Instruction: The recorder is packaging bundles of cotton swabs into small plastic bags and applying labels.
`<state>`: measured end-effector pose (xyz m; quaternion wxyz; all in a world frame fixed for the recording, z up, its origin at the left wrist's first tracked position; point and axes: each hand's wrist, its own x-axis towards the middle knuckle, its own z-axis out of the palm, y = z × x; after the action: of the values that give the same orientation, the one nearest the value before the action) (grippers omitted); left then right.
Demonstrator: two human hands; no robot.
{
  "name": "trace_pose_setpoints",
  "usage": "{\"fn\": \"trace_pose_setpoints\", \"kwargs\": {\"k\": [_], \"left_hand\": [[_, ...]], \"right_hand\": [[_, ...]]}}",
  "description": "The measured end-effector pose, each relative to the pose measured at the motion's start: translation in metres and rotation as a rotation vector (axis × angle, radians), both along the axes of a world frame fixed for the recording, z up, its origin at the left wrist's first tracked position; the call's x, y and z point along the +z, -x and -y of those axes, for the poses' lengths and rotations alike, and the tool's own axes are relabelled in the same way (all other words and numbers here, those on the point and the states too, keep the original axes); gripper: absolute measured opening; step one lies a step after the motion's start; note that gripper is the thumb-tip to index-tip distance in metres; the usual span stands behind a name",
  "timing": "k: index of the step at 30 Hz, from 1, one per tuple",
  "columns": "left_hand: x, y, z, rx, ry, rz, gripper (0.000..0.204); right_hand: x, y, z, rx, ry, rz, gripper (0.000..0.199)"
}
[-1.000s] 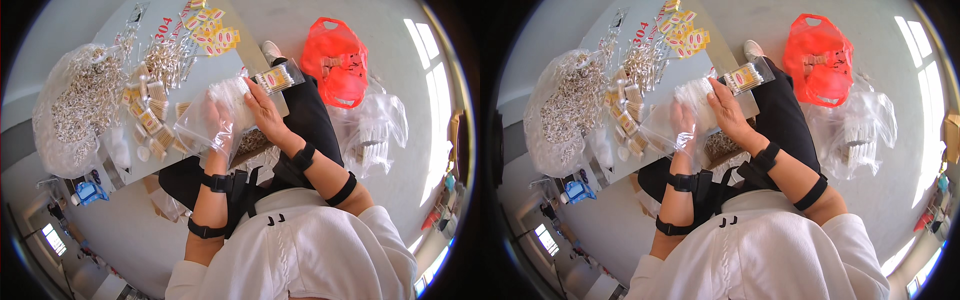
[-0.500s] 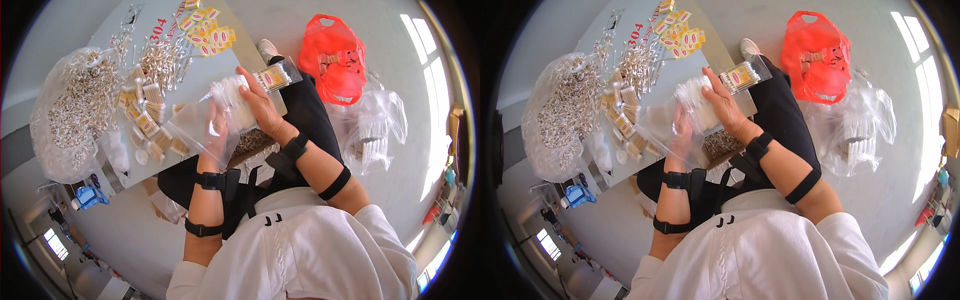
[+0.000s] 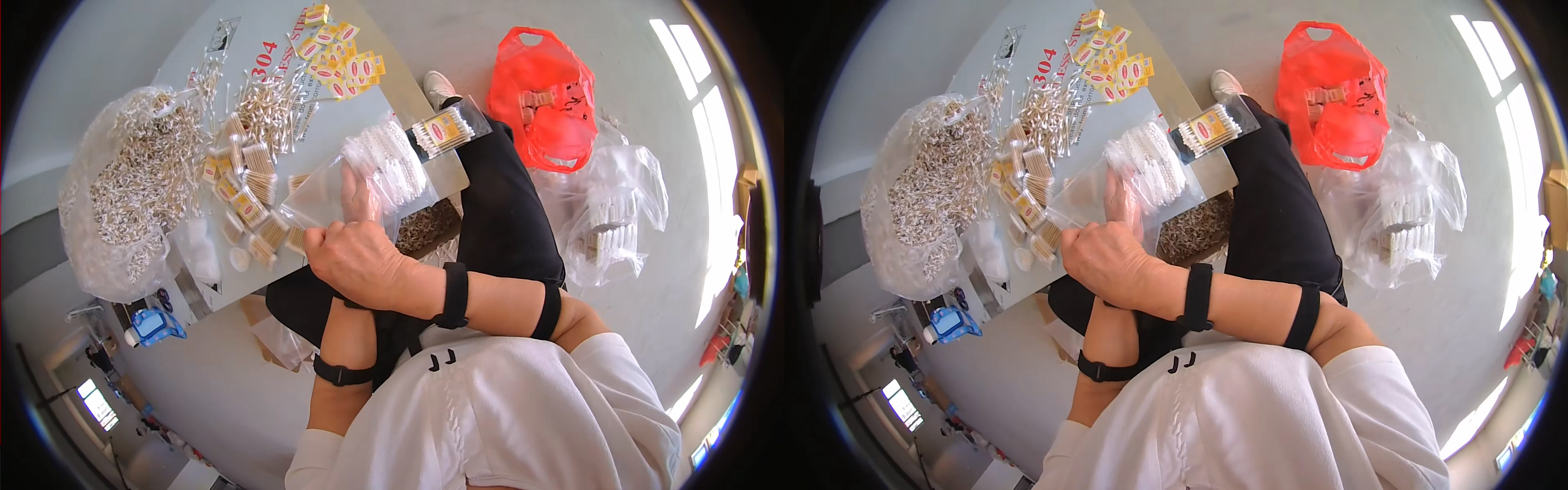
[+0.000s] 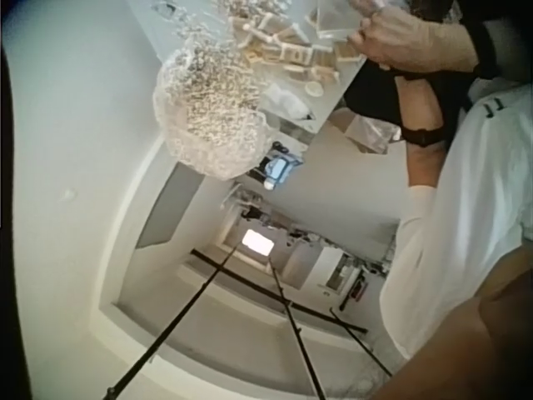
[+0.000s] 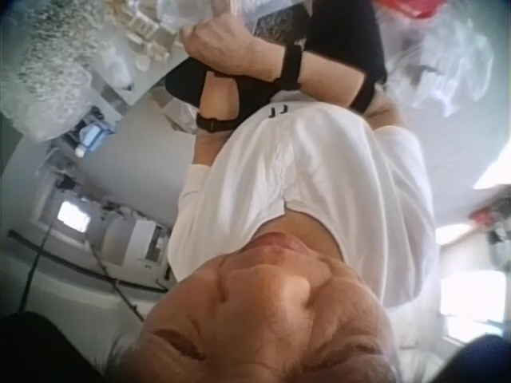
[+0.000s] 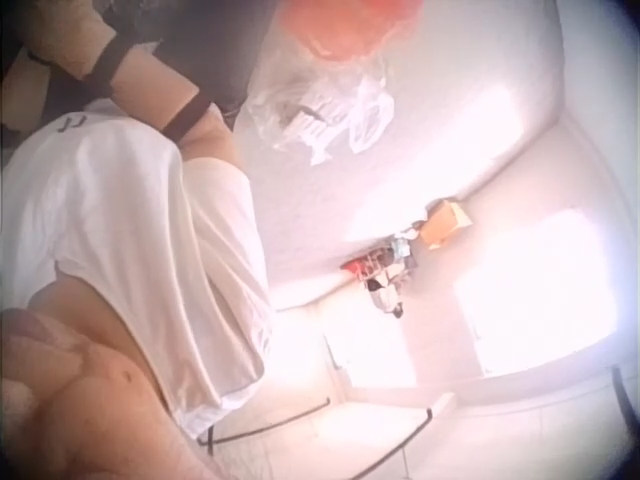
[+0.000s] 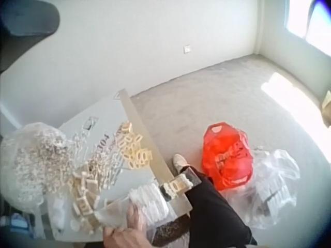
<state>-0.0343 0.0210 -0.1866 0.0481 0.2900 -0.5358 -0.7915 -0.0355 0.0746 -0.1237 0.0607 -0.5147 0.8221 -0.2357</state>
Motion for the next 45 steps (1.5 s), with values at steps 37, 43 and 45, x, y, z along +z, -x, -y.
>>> {"fn": "trace_pose_setpoints", "kwargs": {"k": [37,43,45], "left_hand": [[0.092,0.041,0.038,-0.835,1.253,0.383,0.018],[0.1,0.044,0.027,-0.864,0.754,0.545,0.013],[0.077,0.036,0.046,-0.684,0.578,0.43,0.011]], "right_hand": [[0.036,0.089,-0.086,-0.315,0.684,1.308,0.01],[0.04,0.096,-0.07,-0.264,0.679,1.244,0.019],[0.046,0.094,-0.061,-0.24,0.692,1.315,0.021]]}}
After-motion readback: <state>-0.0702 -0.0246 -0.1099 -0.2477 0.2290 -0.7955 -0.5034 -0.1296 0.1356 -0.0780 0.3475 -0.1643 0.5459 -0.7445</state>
